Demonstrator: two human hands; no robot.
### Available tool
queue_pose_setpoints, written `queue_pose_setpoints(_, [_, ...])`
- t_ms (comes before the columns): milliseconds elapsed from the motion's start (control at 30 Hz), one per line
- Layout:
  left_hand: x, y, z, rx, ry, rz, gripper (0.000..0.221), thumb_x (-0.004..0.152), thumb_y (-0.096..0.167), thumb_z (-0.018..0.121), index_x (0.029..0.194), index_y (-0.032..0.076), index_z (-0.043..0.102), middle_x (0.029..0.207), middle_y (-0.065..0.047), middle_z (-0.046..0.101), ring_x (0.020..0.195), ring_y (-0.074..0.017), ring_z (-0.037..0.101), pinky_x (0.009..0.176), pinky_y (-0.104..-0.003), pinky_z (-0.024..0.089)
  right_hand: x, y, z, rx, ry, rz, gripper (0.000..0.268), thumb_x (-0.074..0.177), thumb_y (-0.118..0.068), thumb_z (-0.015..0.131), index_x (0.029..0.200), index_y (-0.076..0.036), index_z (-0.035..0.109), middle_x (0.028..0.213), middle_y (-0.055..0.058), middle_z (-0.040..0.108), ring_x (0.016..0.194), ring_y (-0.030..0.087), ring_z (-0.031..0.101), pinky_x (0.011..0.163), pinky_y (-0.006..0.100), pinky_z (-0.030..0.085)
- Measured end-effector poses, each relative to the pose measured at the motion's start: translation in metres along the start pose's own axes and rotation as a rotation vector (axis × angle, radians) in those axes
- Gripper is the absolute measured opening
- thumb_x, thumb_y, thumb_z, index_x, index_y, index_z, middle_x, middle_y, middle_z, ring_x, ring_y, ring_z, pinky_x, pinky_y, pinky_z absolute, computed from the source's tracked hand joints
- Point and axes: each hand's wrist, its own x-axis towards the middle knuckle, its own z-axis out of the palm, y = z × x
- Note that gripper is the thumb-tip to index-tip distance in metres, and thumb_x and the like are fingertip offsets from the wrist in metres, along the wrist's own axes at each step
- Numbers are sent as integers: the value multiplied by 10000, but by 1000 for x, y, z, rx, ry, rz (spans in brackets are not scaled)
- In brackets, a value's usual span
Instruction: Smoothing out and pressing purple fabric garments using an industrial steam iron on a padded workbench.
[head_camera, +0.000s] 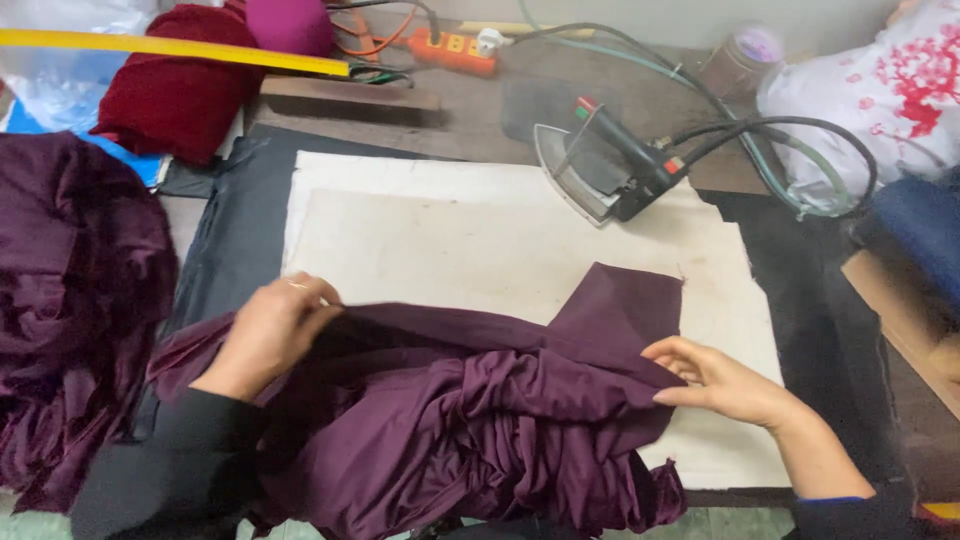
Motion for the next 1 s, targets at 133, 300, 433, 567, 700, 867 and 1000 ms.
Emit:
queue_pose_setpoints(133, [3, 4, -38, -131, 248, 30, 19, 918, 110, 626, 912, 95, 638, 895, -69, 617, 805, -229, 576, 748, -335, 415, 9, 10, 9, -144, 22, -26, 420, 741, -94, 841, 1137, -126, 708, 868, 1, 561, 787, 114, 520, 750, 231, 432])
queue_pose_setpoints(300, [5, 28, -82, -41, 410, 135, 50, 1000, -16, 650, 1003, 33, 658, 883, -70, 542, 814, -224, 498, 805, -342, 403, 29, 21, -5, -363, 105, -200, 116, 758, -163, 787, 840, -82, 796, 1069, -26, 672, 936, 121, 667, 880, 256, 474])
queue_pose_setpoints(433, [4, 8, -81, 72, 207, 86, 247, 893, 161, 681, 1139, 135, 667, 846, -74, 569, 786, -243, 574, 779, -348, 423, 16, 5, -22, -304, 341, -185, 171, 786, -148, 731, 906, -45, 795, 1102, 12, 706, 1025, 154, 660, 968, 287, 463])
queue_pose_setpoints(567, [-20, 3, -78, 148, 18, -8, 216, 841, 240, 648, 1034, 179, 721, 836, -37, 625, 772, -209, 669, 774, -322, 486, -20, 17, -18, -73, 526, -407, 130, 841, -110, 642, 891, -42, 741, 1210, 73, 688, 1151, 187, 629, 1024, 324, 442])
queue_pose_setpoints(700, [-47, 18, -99, -164, 198, 57, 121, 869, 96, 601, 902, 31, 698, 885, -68, 685, 841, -180, 637, 861, -289, 472, -74, 48, -10, 103, 637, -233, 316, 756, 11, 660, 1060, 34, 746, 1181, 106, 726, 1080, 129, 651, 1031, 289, 456])
queue_pose_setpoints(867, [-50, -7, -110, -218, 293, -222, 160, 1045, 59, 522, 991, 9, 664, 917, -113, 651, 858, -212, 578, 815, -312, 425, -114, 119, -74, 301, 929, -518, 289, 867, -119, 588, 1139, -32, 624, 1197, 142, 639, 1060, 209, 619, 907, 296, 465])
queue_pose_setpoints(1000, [-12, -2, -112, -248, 325, -251, 176, 1106, 76, 493, 1227, -13, 587, 1076, -149, 609, 938, -253, 568, 829, -334, 427, -61, -10, -76, -83, 860, -241, 206, 812, -48, 734, 1017, -51, 719, 960, 31, 688, 856, 115, 578, 824, 243, 440])
